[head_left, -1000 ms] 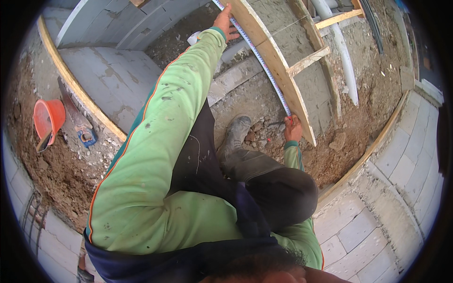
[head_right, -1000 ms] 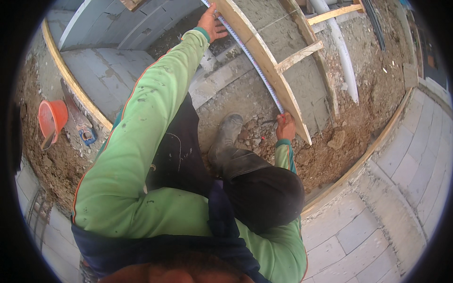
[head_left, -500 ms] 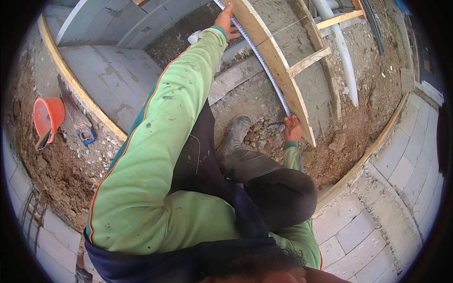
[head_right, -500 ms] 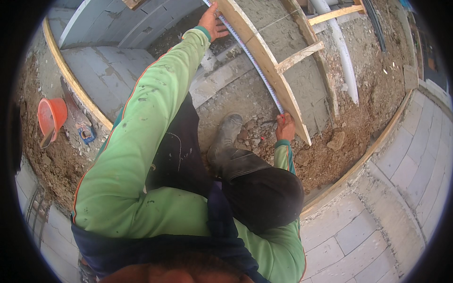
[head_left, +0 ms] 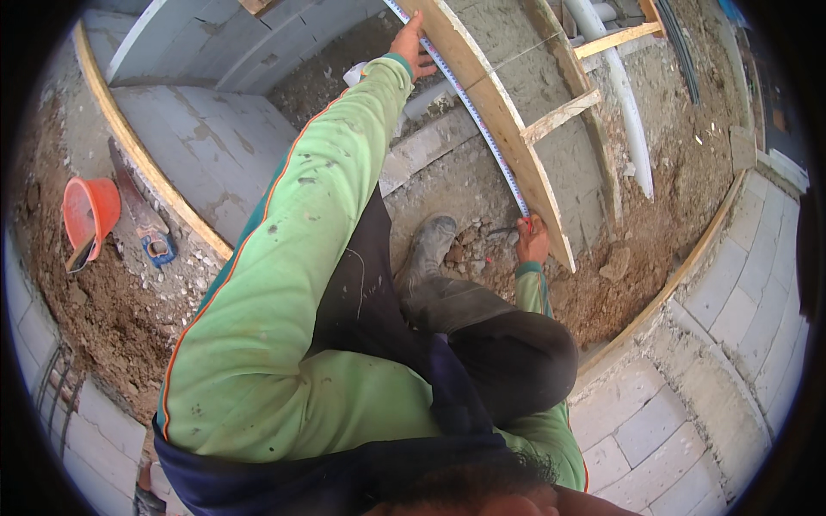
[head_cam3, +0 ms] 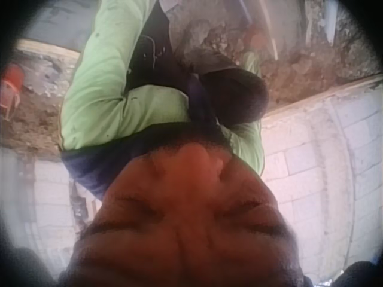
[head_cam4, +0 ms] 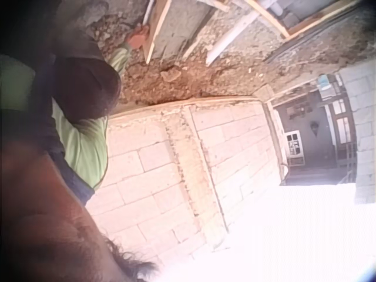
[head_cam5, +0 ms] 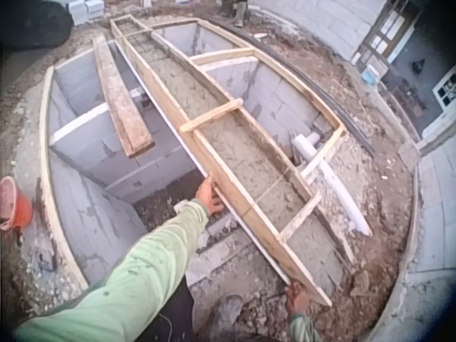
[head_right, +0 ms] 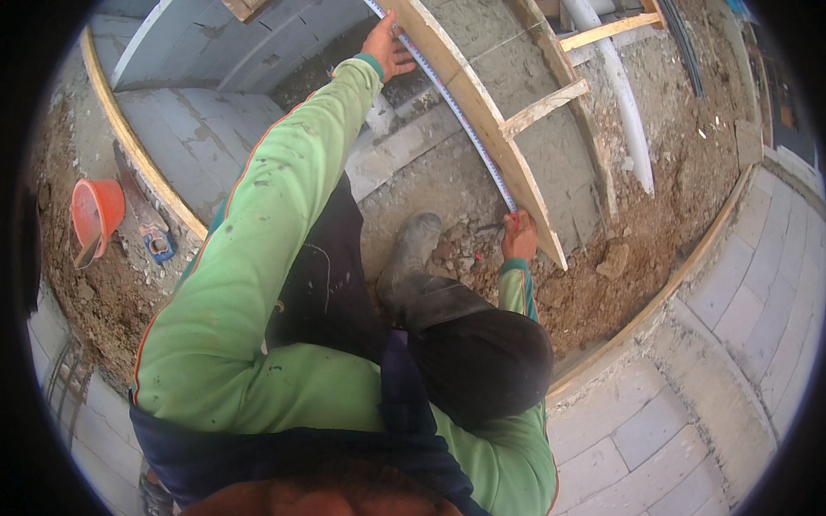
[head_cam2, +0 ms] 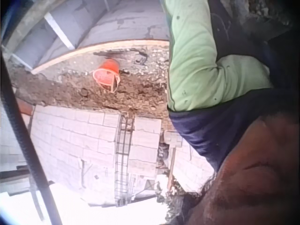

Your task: The person measures a curved wooden plank with a tape measure, marks it with a pencil, and then cuts a section off using a hand saw.

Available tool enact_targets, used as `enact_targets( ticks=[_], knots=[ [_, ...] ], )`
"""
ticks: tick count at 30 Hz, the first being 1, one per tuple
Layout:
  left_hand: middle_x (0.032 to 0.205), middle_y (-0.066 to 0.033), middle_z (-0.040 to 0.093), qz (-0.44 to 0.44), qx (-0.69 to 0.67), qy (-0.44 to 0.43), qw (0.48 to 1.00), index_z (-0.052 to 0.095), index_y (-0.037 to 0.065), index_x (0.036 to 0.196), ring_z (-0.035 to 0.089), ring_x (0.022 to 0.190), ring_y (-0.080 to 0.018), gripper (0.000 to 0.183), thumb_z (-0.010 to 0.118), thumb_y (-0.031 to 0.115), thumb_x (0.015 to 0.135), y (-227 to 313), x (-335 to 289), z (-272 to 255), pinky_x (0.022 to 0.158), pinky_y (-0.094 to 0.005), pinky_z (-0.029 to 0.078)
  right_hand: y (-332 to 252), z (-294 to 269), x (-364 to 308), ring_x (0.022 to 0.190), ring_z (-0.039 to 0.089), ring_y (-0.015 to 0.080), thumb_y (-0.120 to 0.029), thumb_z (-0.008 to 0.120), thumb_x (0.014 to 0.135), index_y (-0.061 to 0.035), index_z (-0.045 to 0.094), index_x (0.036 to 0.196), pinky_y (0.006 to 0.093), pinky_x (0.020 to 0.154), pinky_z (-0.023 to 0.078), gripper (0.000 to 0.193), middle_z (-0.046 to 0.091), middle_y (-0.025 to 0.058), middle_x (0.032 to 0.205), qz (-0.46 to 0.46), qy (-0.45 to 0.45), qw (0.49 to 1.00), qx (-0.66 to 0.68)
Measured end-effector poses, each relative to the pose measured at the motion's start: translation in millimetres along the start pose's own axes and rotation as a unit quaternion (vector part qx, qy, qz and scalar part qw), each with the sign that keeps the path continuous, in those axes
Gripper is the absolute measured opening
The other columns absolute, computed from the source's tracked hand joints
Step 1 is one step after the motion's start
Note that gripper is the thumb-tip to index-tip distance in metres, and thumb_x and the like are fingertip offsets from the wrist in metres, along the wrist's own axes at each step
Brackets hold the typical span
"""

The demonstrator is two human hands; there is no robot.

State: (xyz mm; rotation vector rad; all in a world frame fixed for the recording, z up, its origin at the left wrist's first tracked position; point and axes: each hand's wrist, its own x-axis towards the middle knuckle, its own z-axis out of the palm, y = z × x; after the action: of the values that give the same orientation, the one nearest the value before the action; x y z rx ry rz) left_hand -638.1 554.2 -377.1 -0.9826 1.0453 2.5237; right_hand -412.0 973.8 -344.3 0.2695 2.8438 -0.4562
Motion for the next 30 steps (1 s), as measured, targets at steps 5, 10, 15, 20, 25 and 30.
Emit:
enact_targets(
  ticks=[5, 10, 15, 20, 25, 30],
  knots=[
    [0.164, -0.0307, 0.008, -0.001, 0.008, -0.012, 1.000, 0.015, 0.001, 0.160, 0.020, 0.149, -0.0489, 0.102, 0.047, 0.071, 0.093, 3.1, -3.3, 2.2, 0.116, -0.0612, 0.026, 11.5, 4.6, 3.9, 0.104, 0.062, 0.0447, -0.028, 0.068, 0.090, -0.0036, 0.065, 0.124, 0.0487, 0.089, 0.048, 0.042, 0.066, 0.0247, 0.110, -0.010, -0.003, 0.998, 0.058],
    [0.164, -0.0295, 0.012, -0.024, 0.004, -0.044, 0.999, 0.016, 0.002, 0.160, 0.020, 0.149, -0.0494, 0.103, 0.046, 0.073, 0.092, 3.4, -9.4, 11.7, 0.118, -0.0605, 0.024, 7.4, -7.3, -0.2, 0.103, 0.063, 0.0436, -0.027, 0.068, 0.090, -0.0047, 0.065, 0.126, 0.0488, 0.087, 0.049, 0.043, 0.067, 0.0243, 0.109, 0.007, 0.005, 1.000, 0.023],
    [0.160, -0.0080, 0.036, -0.021, 0.000, 0.018, 1.000, 0.037, 0.017, 0.155, 0.043, 0.137, -0.0416, 0.089, 0.050, 0.075, 0.088, -1.4, 6.2, -3.2, 0.108, -0.0579, 0.036, 18.7, 9.8, 2.9, 0.091, 0.062, 0.0415, -0.025, 0.066, 0.092, -0.0022, 0.066, 0.113, 0.0498, 0.080, 0.047, 0.031, 0.063, 0.0224, 0.099, -0.041, -0.023, 0.998, 0.034],
    [0.160, -0.0101, 0.036, -0.016, 0.021, -0.001, 1.000, 0.035, 0.017, 0.156, 0.040, 0.140, -0.0426, 0.092, 0.050, 0.076, 0.087, -9.3, 18.4, -4.4, 0.108, -0.0598, 0.035, 36.7, 17.8, 2.5, 0.095, 0.061, 0.0436, -0.021, 0.066, 0.091, -0.0012, 0.065, 0.120, 0.0501, 0.083, 0.047, 0.035, 0.062, 0.0241, 0.101, -0.059, 0.002, 0.996, 0.063],
    [0.161, -0.0135, 0.034, -0.023, 0.016, -0.021, 0.999, 0.033, 0.017, 0.157, 0.034, 0.144, -0.0434, 0.094, 0.051, 0.077, 0.086, -4.8, 10.6, 3.5, 0.111, -0.0610, 0.031, 25.8, 5.9, 6.5, 0.093, 0.061, 0.0448, -0.017, 0.065, 0.091, 0.0023, 0.063, 0.113, 0.0500, 0.081, 0.047, 0.029, 0.063, 0.0256, 0.102, -0.047, -0.011, 0.998, 0.028],
    [0.166, -0.0168, 0.022, -0.026, 0.021, -0.021, 0.999, 0.023, 0.017, 0.161, 0.030, 0.145, -0.0459, 0.096, 0.048, 0.076, 0.089, -3.2, 7.3, -2.9, 0.114, -0.0611, 0.027, 22.3, 3.2, 5.4, 0.091, 0.061, 0.0447, -0.018, 0.065, 0.091, 0.0034, 0.062, 0.107, 0.0504, 0.078, 0.047, 0.027, 0.063, 0.0252, 0.098, -0.073, -0.010, 0.997, 0.030]
  ],
)
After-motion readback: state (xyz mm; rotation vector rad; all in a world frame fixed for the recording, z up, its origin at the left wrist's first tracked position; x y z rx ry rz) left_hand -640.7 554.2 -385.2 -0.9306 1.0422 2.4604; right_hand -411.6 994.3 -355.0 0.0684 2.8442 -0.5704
